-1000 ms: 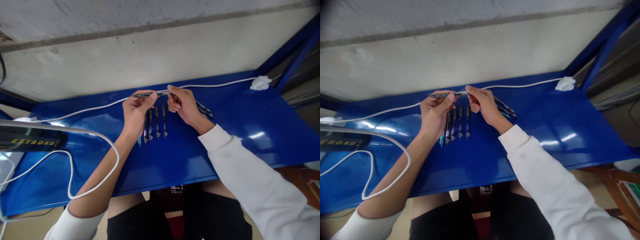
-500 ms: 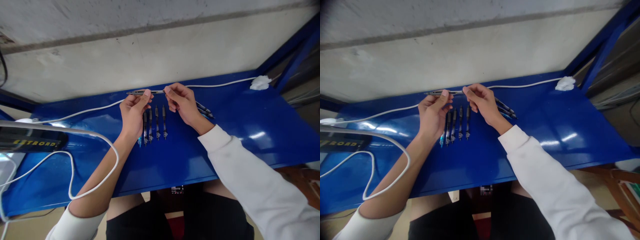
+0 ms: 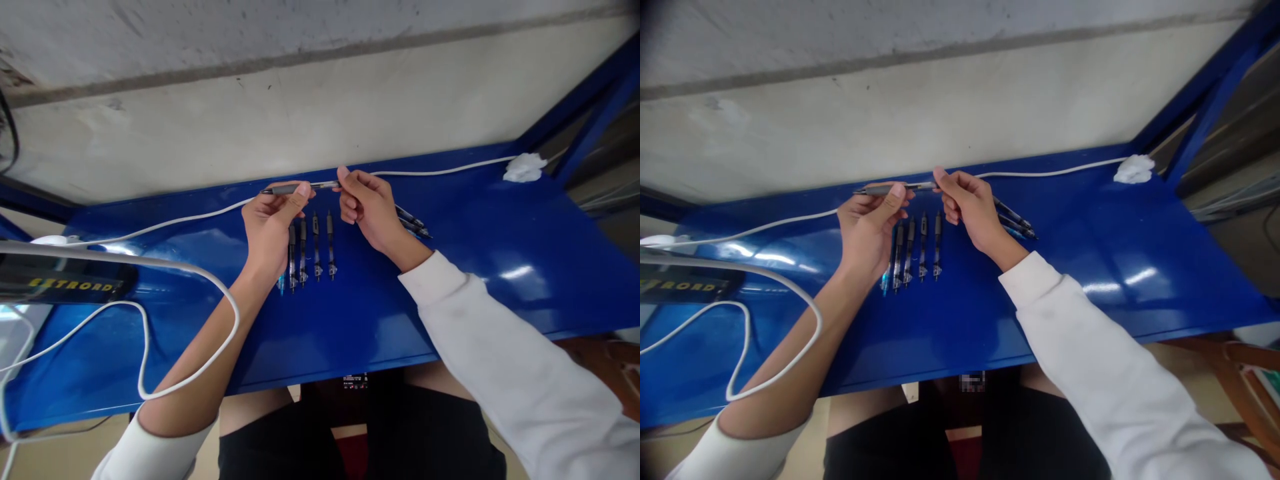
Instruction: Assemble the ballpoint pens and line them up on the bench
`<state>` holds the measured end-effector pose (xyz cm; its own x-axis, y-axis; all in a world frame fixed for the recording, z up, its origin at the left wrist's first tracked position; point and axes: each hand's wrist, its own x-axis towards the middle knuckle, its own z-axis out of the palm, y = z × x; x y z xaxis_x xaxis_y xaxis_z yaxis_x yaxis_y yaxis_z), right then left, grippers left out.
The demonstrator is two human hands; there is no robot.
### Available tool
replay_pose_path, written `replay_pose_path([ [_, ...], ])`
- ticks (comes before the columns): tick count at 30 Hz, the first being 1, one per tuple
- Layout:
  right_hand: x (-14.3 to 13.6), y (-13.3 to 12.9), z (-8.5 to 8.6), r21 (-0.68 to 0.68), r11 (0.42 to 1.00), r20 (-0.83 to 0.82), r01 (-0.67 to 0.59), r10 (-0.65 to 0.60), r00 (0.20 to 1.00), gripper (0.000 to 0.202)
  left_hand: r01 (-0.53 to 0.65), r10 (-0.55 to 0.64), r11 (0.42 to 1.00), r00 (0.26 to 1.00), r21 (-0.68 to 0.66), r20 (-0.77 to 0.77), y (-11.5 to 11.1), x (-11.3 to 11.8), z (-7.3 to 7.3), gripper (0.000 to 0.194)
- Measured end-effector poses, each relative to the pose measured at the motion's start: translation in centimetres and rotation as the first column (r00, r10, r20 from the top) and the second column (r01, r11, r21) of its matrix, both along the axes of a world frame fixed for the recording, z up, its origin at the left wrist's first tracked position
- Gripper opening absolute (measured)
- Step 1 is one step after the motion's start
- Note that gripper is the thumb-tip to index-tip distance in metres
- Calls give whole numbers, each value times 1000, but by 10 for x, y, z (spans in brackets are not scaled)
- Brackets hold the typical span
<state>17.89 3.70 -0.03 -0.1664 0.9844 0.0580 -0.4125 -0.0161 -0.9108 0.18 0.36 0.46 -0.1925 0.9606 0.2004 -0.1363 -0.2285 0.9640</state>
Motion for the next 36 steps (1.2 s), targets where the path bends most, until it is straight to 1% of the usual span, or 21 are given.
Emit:
replay_pose_path([
  [4,2,4,5,-37,999,-15,33,-34,999,63,62,-61,998,998,-16,30,-3,2,2,31],
  [6,6,8,6,-46,998,-20,52,-53,998,63,87,-87,996,995,-4,45,-4,3,5,33],
  [9,14,14,5,-40,996,-47,74,-76,996,65,52,-52,999,994,3,98,-1,-1,8,38],
  [12,21,19,0,-45,993,-87,105,-109,990,62,0,7,999,988,-47,156,4,-11,10,55],
  [14,23,22,-3,-56,991,-133,119,-125,983,59,7,6,997,985,-75,173,8,-19,9,67],
  [16,24,24,-6,-66,989,-171,129,-138,975,57,28,-10,994,985,-102,172,10,-26,8,72],
  [20,24,28,-10,-79,984,-147,162,-173,974,57,50,-22,987,982,-150,185,10,-28,8,69],
  [24,28,31,-11,-34,986,-127,166,-169,977,56,80,-50,986,979,-147,197,7,-23,10,67],
  [29,39,27,-11,-56,993,-191,109,-117,975,53,96,-67,983,980,-156,186,4,-19,12,60],
  [36,45,23,-13,-76,996,-242,36,-53,969,55,121,-97,982,982,-145,164,4,-18,13,59],
])
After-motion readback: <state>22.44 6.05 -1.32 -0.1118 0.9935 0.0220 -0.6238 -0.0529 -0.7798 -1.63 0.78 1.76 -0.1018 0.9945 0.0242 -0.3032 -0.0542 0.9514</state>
